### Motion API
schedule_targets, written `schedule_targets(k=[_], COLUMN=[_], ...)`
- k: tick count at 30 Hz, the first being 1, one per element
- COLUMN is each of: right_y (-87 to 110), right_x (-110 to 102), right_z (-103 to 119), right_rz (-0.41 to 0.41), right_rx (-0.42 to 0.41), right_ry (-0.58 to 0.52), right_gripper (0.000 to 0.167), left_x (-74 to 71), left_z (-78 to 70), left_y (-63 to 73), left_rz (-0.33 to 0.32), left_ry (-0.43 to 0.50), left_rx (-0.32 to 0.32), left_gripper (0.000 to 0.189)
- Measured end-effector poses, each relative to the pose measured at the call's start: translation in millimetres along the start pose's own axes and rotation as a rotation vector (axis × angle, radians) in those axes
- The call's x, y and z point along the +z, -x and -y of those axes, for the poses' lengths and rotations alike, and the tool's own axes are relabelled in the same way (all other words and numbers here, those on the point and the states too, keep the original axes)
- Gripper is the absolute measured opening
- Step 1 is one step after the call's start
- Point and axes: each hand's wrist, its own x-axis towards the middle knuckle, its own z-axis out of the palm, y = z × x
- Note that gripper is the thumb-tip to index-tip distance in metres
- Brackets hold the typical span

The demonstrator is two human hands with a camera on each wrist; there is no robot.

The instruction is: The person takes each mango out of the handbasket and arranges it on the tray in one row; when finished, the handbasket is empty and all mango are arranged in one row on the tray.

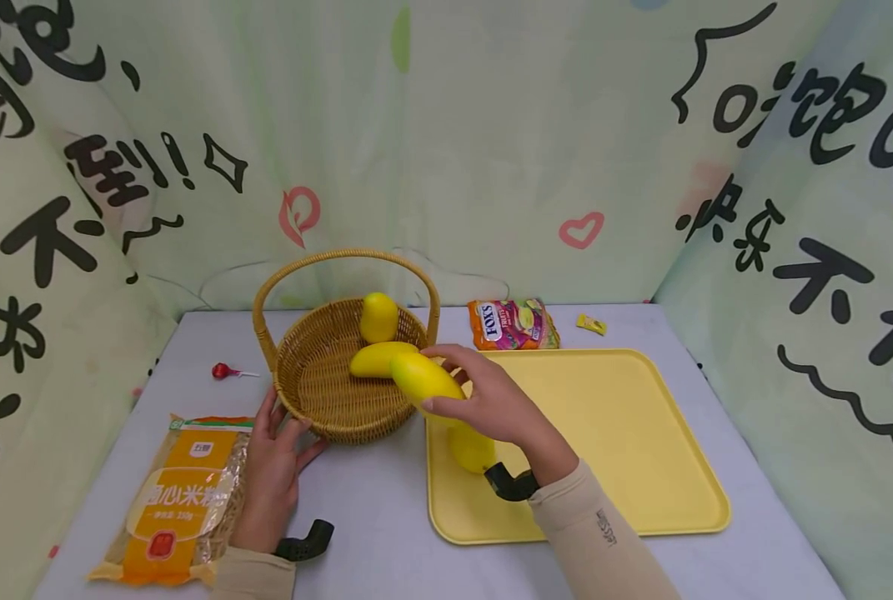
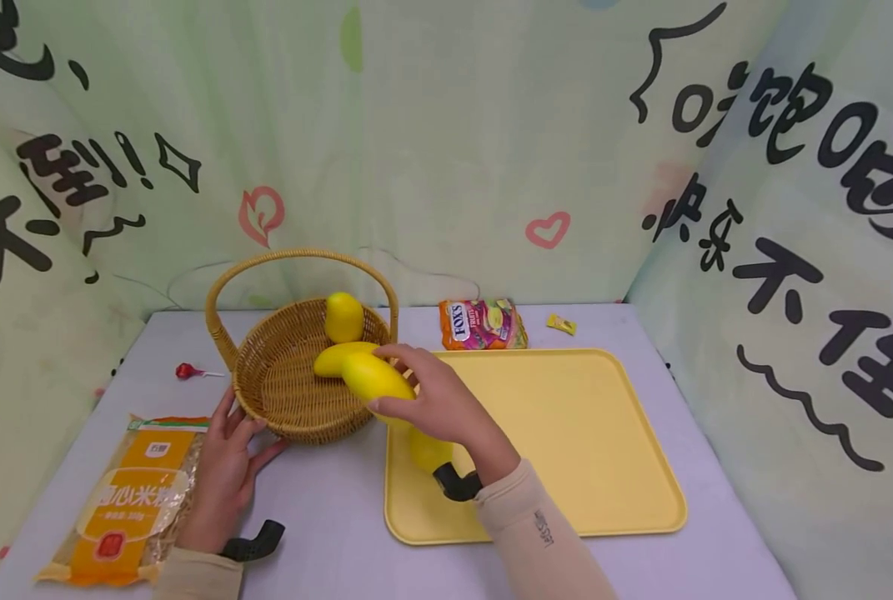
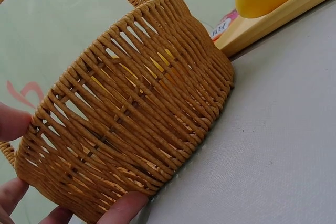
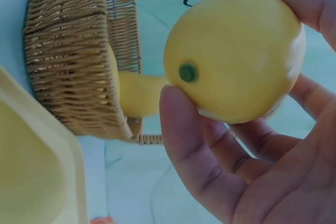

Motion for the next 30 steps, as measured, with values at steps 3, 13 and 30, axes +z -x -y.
schedule_targets(k=[3,13,30], right_y=[7.1,30.1,62.2], right_x=[-2,-6,-2], right_z=[-7,-23,-44], right_rz=[-0.025,-0.072,-0.14], right_rx=[0.028,0.073,0.134], right_ry=[-0.02,-0.071,-0.122], right_gripper=[0.059,0.062,0.058], left_x=[0.3,-0.1,1.6], left_z=[-0.3,-0.7,-0.4], left_y=[0.3,1.1,1.1], left_rz=[-0.004,-0.012,-0.011], left_ry=[0.0,0.002,-0.003], left_rx=[0.004,0.012,0.003], left_gripper=[0.081,0.08,0.081])
